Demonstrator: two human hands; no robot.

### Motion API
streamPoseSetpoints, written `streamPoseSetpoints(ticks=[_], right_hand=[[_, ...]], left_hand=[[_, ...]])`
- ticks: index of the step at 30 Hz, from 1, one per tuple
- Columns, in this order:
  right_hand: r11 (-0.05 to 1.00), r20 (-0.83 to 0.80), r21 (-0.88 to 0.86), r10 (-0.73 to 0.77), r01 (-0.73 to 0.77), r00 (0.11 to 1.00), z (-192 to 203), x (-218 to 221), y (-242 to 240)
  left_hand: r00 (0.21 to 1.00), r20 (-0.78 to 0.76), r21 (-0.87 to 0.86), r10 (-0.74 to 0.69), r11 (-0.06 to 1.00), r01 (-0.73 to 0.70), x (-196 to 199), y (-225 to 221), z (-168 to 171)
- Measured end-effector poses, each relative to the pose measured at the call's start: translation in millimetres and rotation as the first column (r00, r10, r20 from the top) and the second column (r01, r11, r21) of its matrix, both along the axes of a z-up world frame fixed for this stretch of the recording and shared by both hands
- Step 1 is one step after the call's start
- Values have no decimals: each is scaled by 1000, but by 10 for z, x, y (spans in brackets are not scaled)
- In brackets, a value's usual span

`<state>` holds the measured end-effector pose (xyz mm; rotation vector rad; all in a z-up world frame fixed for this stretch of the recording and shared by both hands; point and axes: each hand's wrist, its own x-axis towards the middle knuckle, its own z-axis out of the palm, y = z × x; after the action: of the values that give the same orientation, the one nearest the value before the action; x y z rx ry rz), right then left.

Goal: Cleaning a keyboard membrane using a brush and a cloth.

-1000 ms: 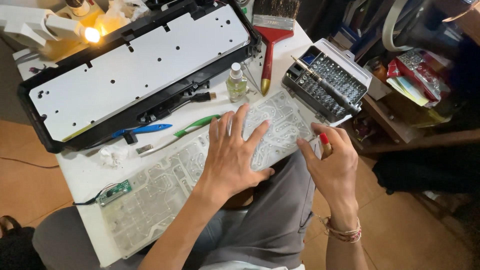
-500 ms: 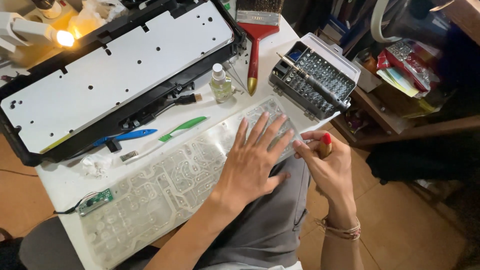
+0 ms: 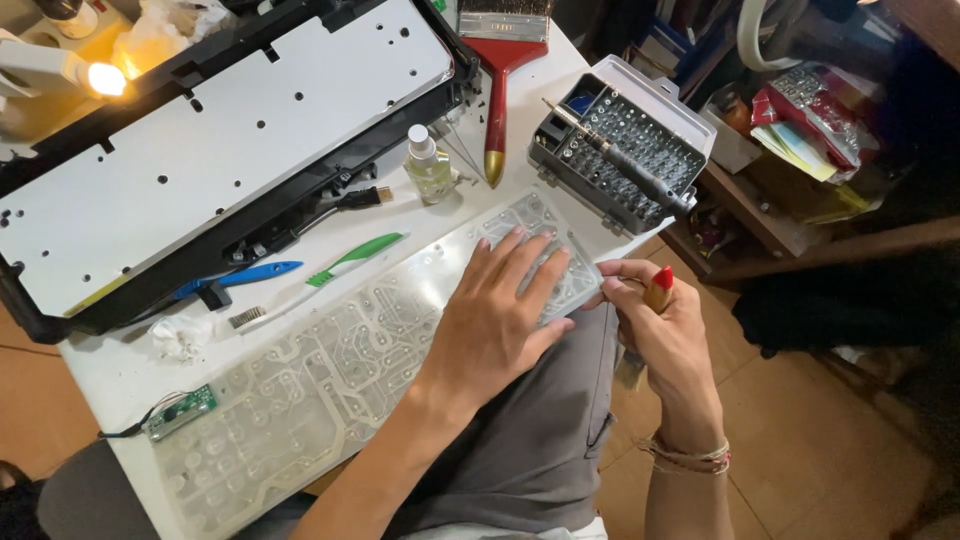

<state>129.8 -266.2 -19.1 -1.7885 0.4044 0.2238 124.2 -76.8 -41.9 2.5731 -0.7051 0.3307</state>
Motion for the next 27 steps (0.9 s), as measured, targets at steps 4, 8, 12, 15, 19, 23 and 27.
streamPoseSetpoints(ticks=[4, 8, 12, 15, 19, 23, 27], right_hand=[[992, 141, 130, -13, -5, 990, -88, -26, -23], [976, 124, 218, -36, 8, 992, -118, -39, -35], [967, 124, 255, -44, 11, 991, -184, -31, -72], [973, 146, 232, -39, 4, 988, -201, -63, -71], [969, 137, 248, -42, 7, 990, -204, -74, -72], [980, 180, 199, -38, 1, 983, -225, -88, -71], [989, 244, 141, -4, -31, 970, -414, -79, -148]], left_hand=[[997, 60, -12, 54, 999, -53, -5, -67, -167], [984, 173, -6, 38, 999, -38, 9, -70, -138], [966, 257, 0, 34, 999, -36, 28, -112, -100], [961, 274, -3, 32, 999, -33, 41, -103, -53], [955, 294, -17, 44, 999, -41, 37, -98, -11], [968, 246, -121, 44, 993, -14, 65, -68, 45], [972, 234, -126, 15, 992, 15, 76, -97, -4]])
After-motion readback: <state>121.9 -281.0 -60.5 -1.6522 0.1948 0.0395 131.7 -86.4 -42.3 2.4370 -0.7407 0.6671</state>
